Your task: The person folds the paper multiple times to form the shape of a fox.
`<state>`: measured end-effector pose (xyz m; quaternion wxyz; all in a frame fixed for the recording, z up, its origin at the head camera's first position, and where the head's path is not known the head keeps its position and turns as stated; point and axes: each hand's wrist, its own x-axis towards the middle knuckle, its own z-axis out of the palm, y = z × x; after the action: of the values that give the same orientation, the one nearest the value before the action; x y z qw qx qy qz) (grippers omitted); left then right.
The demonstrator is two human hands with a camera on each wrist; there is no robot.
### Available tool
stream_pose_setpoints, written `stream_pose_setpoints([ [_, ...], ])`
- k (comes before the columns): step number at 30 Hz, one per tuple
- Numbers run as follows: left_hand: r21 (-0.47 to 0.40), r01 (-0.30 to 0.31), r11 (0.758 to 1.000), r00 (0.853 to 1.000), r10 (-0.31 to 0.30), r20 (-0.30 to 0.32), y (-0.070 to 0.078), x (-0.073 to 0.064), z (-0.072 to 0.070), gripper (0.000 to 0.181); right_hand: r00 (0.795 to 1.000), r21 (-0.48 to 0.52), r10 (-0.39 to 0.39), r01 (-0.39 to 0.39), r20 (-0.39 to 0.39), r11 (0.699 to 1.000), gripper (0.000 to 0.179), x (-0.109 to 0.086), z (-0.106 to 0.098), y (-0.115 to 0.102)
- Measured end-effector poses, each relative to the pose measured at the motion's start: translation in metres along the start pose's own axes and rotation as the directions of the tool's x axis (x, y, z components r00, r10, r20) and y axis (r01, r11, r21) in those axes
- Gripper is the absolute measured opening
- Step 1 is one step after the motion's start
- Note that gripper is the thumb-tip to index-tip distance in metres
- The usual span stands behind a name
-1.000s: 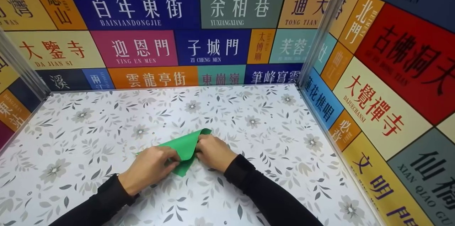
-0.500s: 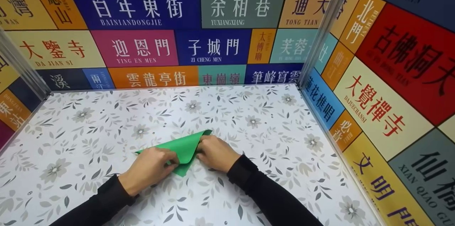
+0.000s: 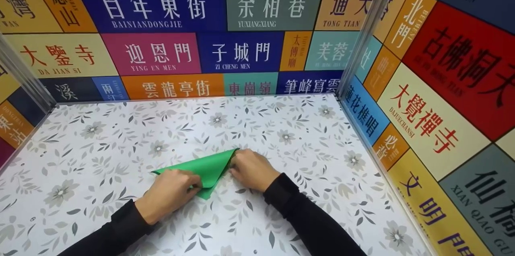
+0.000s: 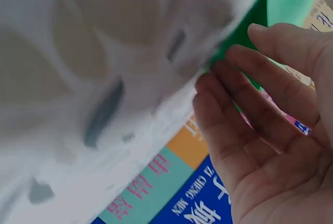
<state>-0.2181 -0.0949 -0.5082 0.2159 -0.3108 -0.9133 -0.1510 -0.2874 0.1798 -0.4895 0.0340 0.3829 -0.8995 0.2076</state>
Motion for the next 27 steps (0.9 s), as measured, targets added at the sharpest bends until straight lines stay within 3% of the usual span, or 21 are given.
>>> stream_pose_setpoints([
  [3, 0.007, -0.003, 1.0, 1.0, 0.003, 0.004, 0.001, -0.001, 0.001, 0.016, 0.999, 0.001, 0.01, -0.01, -0.049, 1.0, 0.008, 0.004, -0.01, -0.003],
  [9, 0.008, -0.012, 1.0, 1.0, 0.012, 0.026, 0.001, -0.001, 0.001, 0.016, 0.985, -0.049, -0.074, 0.067, -0.158, 0.997, 0.009, 0.016, -0.014, -0.014],
  [16, 0.02, -0.048, 0.999, 0.999, 0.047, 0.022, 0.0, -0.004, 0.0, 0.016, 0.992, -0.049, -0.06, 0.055, -0.114, 0.997, 0.015, 0.017, 0.001, -0.023],
  [27, 0.005, -0.051, 0.999, 0.998, 0.051, 0.04, 0.0, -0.004, -0.002, 0.016, 0.993, -0.081, -0.11, 0.106, -0.047, 0.991, 0.03, 0.017, 0.02, -0.02],
])
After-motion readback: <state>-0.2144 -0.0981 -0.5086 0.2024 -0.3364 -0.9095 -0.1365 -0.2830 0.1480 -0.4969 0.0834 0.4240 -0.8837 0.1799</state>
